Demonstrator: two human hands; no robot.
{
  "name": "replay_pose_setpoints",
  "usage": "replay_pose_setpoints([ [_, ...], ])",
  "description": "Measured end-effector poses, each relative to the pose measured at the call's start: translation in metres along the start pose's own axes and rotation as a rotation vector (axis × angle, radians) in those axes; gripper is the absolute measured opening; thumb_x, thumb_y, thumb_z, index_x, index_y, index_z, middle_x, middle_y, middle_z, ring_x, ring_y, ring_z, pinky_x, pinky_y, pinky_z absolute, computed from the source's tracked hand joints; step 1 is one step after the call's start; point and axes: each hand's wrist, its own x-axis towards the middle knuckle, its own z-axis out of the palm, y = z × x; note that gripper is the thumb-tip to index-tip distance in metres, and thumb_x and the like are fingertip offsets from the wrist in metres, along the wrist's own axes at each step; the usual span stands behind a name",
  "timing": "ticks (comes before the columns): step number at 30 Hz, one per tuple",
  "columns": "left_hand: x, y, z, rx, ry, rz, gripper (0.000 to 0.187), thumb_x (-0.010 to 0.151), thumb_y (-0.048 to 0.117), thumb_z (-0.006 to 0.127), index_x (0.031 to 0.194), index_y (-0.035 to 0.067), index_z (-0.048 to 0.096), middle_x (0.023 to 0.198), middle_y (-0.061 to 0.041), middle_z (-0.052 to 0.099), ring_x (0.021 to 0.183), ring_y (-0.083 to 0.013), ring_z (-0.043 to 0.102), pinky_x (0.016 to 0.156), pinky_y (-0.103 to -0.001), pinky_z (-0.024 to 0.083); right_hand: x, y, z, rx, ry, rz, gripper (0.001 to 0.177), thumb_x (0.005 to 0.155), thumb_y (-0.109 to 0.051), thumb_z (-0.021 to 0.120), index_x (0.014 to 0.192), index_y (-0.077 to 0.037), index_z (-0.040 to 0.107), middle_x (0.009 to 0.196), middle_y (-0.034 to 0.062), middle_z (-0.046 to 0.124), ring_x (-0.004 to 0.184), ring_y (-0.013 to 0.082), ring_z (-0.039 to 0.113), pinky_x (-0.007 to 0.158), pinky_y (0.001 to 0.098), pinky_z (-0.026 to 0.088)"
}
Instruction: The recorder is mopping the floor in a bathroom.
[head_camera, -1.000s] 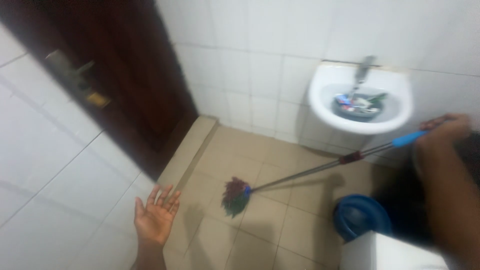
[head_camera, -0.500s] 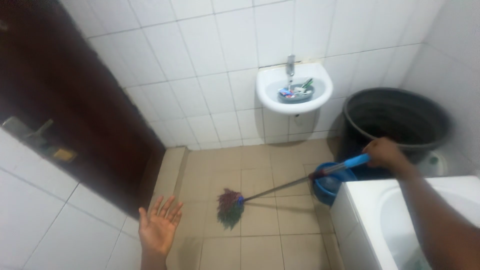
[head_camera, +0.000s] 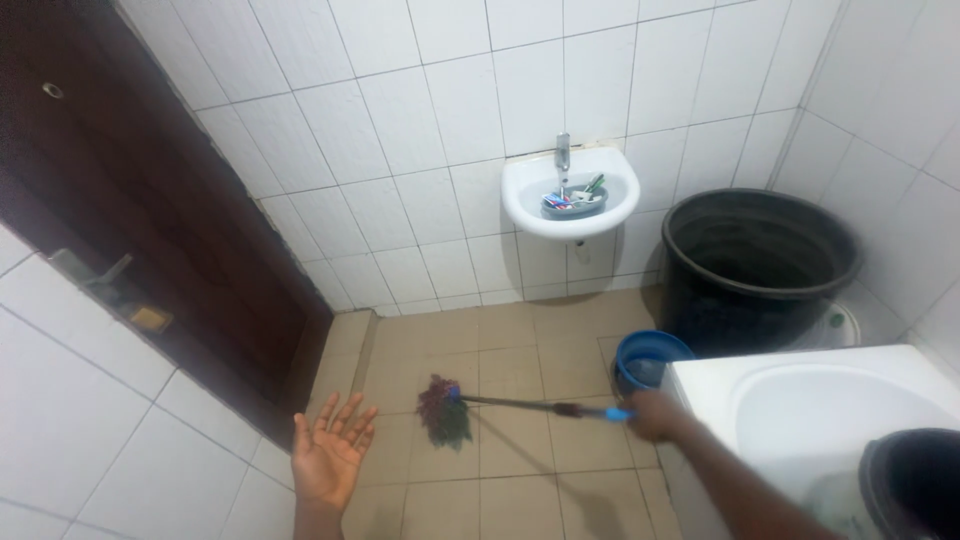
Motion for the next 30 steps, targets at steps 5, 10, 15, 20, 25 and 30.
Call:
replay_pose_setpoints([
  [5, -0.042, -0.001, 0.028, 0.021, 0.02, 0.03, 0.08, 0.099, 0.066, 0.032, 0.152, 0.006, 0.034, 0.143, -0.021, 0.051, 0.123, -0.0381, 0.055, 0.098, -0.045, 0.043, -0.036, 0.005, 0.031, 0.155, 0.005, 0.025, 0.036, 0.097, -0.021, 0.059, 0.131, -0.023, 0.068, 0.12, 0.0098, 0.072, 0.116, 0.0273, 0.068, 0.105, 0.0447, 0.051],
  [10, -0.084, -0.03, 0.028, 0.012, -0.001, 0.032, 0.078, 0.101, 0.065, 0.032, 0.151, 0.005, 0.035, 0.144, -0.023, 0.051, 0.122, -0.038, 0.055, 0.098, -0.045, 0.043, -0.037, 0.089, 0.066, 0.133, 0.073, -0.07, 0.035, 0.093, -0.019, 0.062, 0.126, -0.019, 0.073, 0.121, 0.0113, 0.075, 0.115, 0.0286, 0.069, 0.105, 0.0429, 0.054],
  [15, -0.107, -0.066, 0.025, 0.011, 0.019, -0.012, 0.079, 0.099, 0.065, 0.032, 0.152, 0.007, 0.034, 0.145, -0.023, 0.051, 0.123, -0.0394, 0.055, 0.099, -0.047, 0.044, -0.104, 0.141, 0.021, 0.228, -0.103, 0.185, 0.037, 0.103, -0.036, 0.059, 0.129, -0.016, 0.074, 0.137, 0.0093, 0.069, 0.129, 0.0267, 0.06, 0.109, 0.0437, 0.046],
  [20, -0.11, -0.094, 0.046, -0.011, -0.017, -0.04, 0.079, 0.1, 0.066, 0.031, 0.153, 0.008, 0.033, 0.144, -0.022, 0.05, 0.122, -0.0399, 0.055, 0.098, -0.048, 0.045, -0.145, 0.214, 0.004, 0.336, -0.153, 0.315, 0.04, 0.102, -0.036, 0.059, 0.136, -0.021, 0.07, 0.147, 0.0079, 0.058, 0.129, 0.0269, 0.061, 0.108, 0.0419, 0.053],
  [25, -0.116, -0.104, 0.074, -0.016, -0.039, -0.047, 0.077, 0.101, 0.064, 0.03, 0.153, 0.007, 0.033, 0.143, -0.023, 0.05, 0.123, -0.0397, 0.056, 0.099, -0.048, 0.045, -0.188, 0.231, -0.044, 0.237, -0.203, 0.32, 0.041, 0.103, -0.036, 0.057, 0.141, -0.025, 0.068, 0.15, 0.005, 0.055, 0.128, 0.0209, 0.054, 0.112, 0.0438, 0.043],
  [30, -0.112, -0.101, 0.081, 0.032, -0.048, -0.052, 0.076, 0.101, 0.063, 0.03, 0.151, 0.007, 0.035, 0.143, -0.023, 0.051, 0.122, -0.0397, 0.057, 0.097, -0.046, 0.047, -0.197, 0.191, -0.07, 0.413, -0.116, 0.366, 0.038, 0.096, -0.028, 0.071, 0.132, -0.018, 0.074, 0.138, 0.0056, 0.063, 0.112, 0.0243, 0.068, 0.097, 0.0399, 0.06],
])
